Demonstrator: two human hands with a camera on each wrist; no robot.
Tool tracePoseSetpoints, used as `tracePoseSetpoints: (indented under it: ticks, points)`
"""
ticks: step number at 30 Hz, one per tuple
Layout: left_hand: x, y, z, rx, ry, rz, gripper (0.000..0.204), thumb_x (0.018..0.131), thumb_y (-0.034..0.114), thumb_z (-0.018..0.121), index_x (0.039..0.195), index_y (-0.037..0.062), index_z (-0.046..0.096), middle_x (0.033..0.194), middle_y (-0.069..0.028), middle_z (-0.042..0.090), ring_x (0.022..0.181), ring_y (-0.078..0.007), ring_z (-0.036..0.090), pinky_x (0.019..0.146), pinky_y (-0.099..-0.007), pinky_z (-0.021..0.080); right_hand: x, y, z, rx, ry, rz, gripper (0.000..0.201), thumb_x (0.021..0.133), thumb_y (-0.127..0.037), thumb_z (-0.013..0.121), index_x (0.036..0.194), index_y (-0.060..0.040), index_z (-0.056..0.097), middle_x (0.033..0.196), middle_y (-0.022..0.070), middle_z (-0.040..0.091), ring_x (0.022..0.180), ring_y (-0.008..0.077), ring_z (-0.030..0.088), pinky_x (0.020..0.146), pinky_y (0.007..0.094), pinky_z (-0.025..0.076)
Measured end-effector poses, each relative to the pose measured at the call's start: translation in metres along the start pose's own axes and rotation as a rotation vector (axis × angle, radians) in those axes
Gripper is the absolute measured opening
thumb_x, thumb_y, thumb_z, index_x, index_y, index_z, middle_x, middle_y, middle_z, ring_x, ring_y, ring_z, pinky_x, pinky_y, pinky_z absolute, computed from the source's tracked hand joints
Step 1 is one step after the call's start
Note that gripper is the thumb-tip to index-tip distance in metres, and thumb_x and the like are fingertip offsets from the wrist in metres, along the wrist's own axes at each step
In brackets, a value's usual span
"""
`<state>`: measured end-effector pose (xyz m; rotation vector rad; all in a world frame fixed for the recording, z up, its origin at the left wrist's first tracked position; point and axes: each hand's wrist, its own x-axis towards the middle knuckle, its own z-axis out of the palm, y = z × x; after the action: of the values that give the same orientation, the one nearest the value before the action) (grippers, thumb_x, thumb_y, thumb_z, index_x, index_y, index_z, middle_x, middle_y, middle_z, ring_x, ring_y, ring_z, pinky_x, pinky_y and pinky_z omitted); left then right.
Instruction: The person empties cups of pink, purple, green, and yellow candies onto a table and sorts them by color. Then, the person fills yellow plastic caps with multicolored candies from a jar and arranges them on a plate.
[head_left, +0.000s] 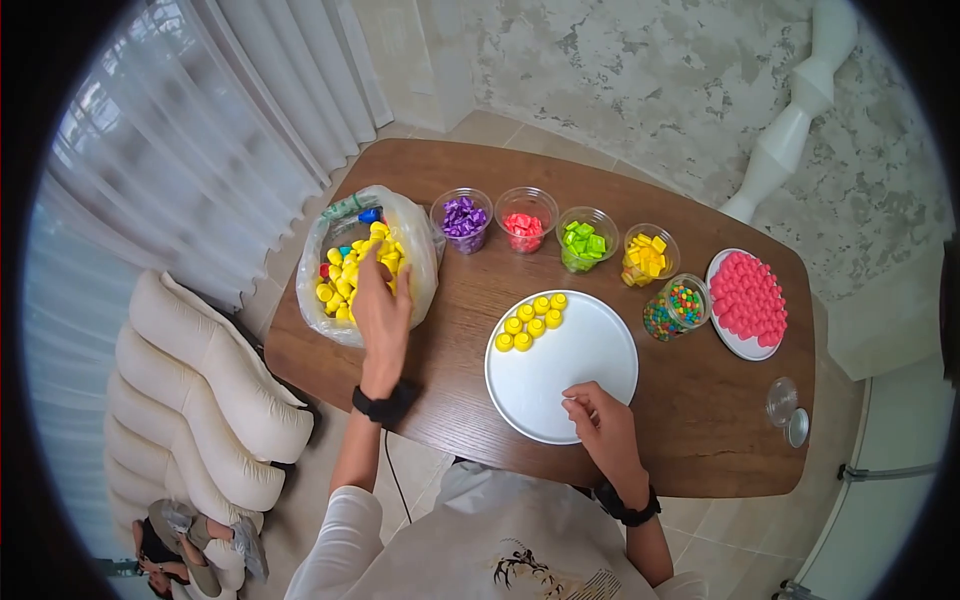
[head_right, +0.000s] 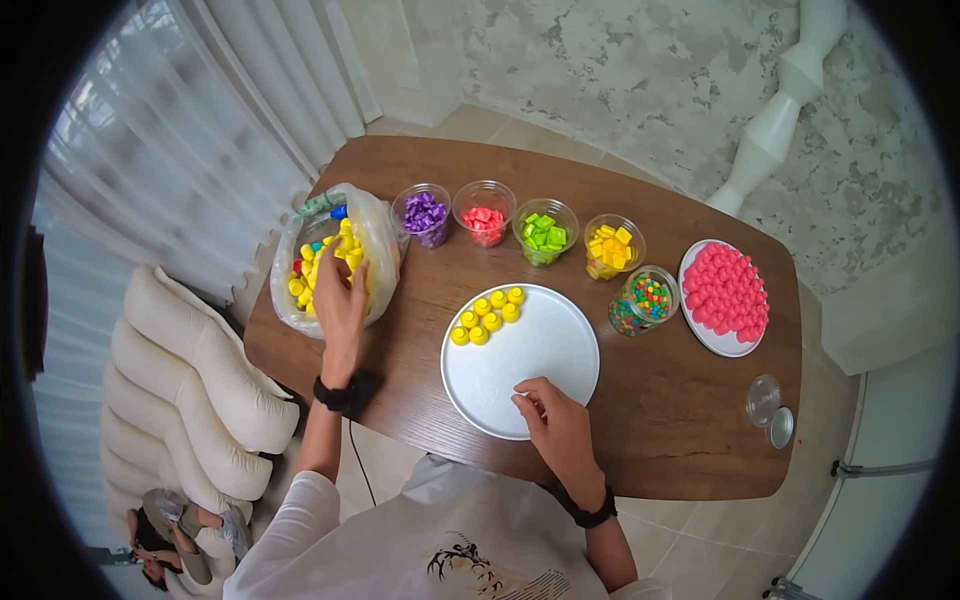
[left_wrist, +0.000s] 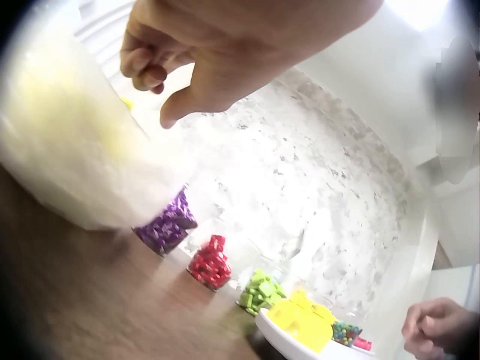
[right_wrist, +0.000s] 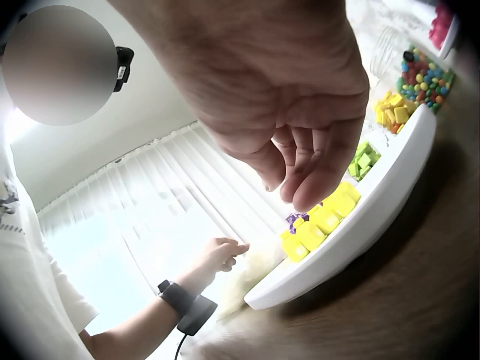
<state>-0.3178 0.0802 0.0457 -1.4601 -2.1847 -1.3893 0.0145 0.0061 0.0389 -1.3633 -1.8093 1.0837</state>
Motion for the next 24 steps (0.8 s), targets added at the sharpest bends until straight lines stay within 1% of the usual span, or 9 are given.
tracePoseSetpoints:
  ticks: [1,3,6,9,10,12,19,23,24]
  points:
    - [-0.01,0.013,-0.001,-0.005,-0.007,-0.001,0.023,0.092,0.018,0.076,0.106,0.0007,0.071,0.085,-0.0138,0.065,0.068,-0.0298,0.063,0.066,-0.0417,0.05,0.0,0.001,0.001,-0.003,0.004,0.007,0.012,0.098,-0.015,0.072,0.106,-0.0062,0.068,0.087,0.0114,0.074,0.073,0.0207,0.073,0.063,0.0302,0.056]
    - [-0.036,0.039,-0.005,-0.208,-0.318,0.062,0.022,0.091,0.018,0.078,0.106,0.0036,0.072,0.091,-0.0123,0.064,0.069,-0.0287,0.063,0.066,-0.0406,0.051,-0.001,0.006,0.003,0.017,0.024,-0.053,0.01,0.1,-0.011,0.069,0.107,-0.0045,0.07,0.076,0.0048,0.068,0.062,0.009,0.061,0.056,0.0254,0.049]
    - [-0.061,0.063,-0.008,-0.21,-0.656,0.022,0.025,0.089,0.017,0.078,0.109,0.0038,0.072,0.096,-0.0128,0.063,0.079,-0.0318,0.067,0.07,-0.0424,0.053,-0.004,0.011,0.001,0.004,0.005,-0.061,0.01,0.1,-0.011,0.069,0.107,-0.0043,0.07,0.077,0.0055,0.068,0.065,0.0104,0.063,0.058,0.0266,0.05]
    - [-0.079,0.052,0.006,-0.143,-0.646,0.201,0.031,0.087,0.02,0.08,0.11,0.003,0.071,0.094,-0.012,0.06,0.072,-0.029,0.062,0.066,-0.0413,0.051,-0.005,0.009,-0.003,-0.004,-0.001,-0.067,0.01,0.1,-0.011,0.069,0.107,-0.0039,0.069,0.079,0.0068,0.07,0.068,0.0123,0.066,0.062,0.0279,0.052]
    - [-0.078,0.058,0.002,-0.124,-0.74,0.128,0.032,0.086,0.016,0.078,0.113,0.0014,0.07,0.104,-0.0131,0.061,0.095,-0.0362,0.065,0.081,-0.0466,0.052,-0.005,0.009,-0.004,-0.001,0.005,-0.063,0.01,0.1,-0.011,0.069,0.107,-0.0039,0.069,0.079,0.0068,0.07,0.068,0.0123,0.066,0.062,0.0279,0.052]
    - [-0.083,0.06,0.001,-0.118,-0.737,0.155,0.032,0.085,0.015,0.078,0.113,0.0012,0.069,0.103,-0.0137,0.061,0.096,-0.0371,0.065,0.083,-0.0465,0.051,-0.005,0.008,-0.004,-0.02,0.003,-0.073,0.01,0.099,-0.015,0.071,0.104,-0.007,0.068,0.085,0.0095,0.073,0.069,0.0216,0.071,0.063,0.0312,0.055]
    - [-0.101,0.083,-0.014,-0.269,-0.696,0.216,0.03,0.083,0.01,0.076,0.107,0.0023,0.061,0.105,-0.0171,0.066,0.098,-0.0399,0.063,0.087,-0.0468,0.05,-0.002,0.004,0.0,-0.013,0.008,-0.064,0.021,0.098,-0.022,0.073,0.111,-0.0083,0.065,0.083,0.0098,0.072,0.072,0.0257,0.072,0.065,0.0361,0.056]
    - [-0.122,0.111,-0.019,-0.439,-1.004,0.074,0.036,0.084,0.008,0.078,0.115,0.0027,0.06,0.103,-0.0188,0.072,0.095,-0.0367,0.071,0.085,-0.0414,0.056,-0.001,-0.007,0.0,0.021,-0.001,-0.075,0.032,0.098,-0.028,0.073,0.119,-0.0083,0.059,0.078,0.0112,0.07,0.07,0.0291,0.071,0.062,0.0412,0.054]
    - [-0.125,0.116,-0.017,-0.419,-0.995,0.155,0.038,0.086,0.007,0.078,0.118,0.0016,0.058,0.103,-0.0171,0.073,0.091,-0.033,0.073,0.082,-0.0382,0.057,-0.003,-0.005,-0.002,-0.048,0.035,-0.116,0.03,0.099,-0.029,0.072,0.117,-0.0082,0.059,0.078,0.0118,0.07,0.069,0.0306,0.071,0.061,0.0418,0.054]
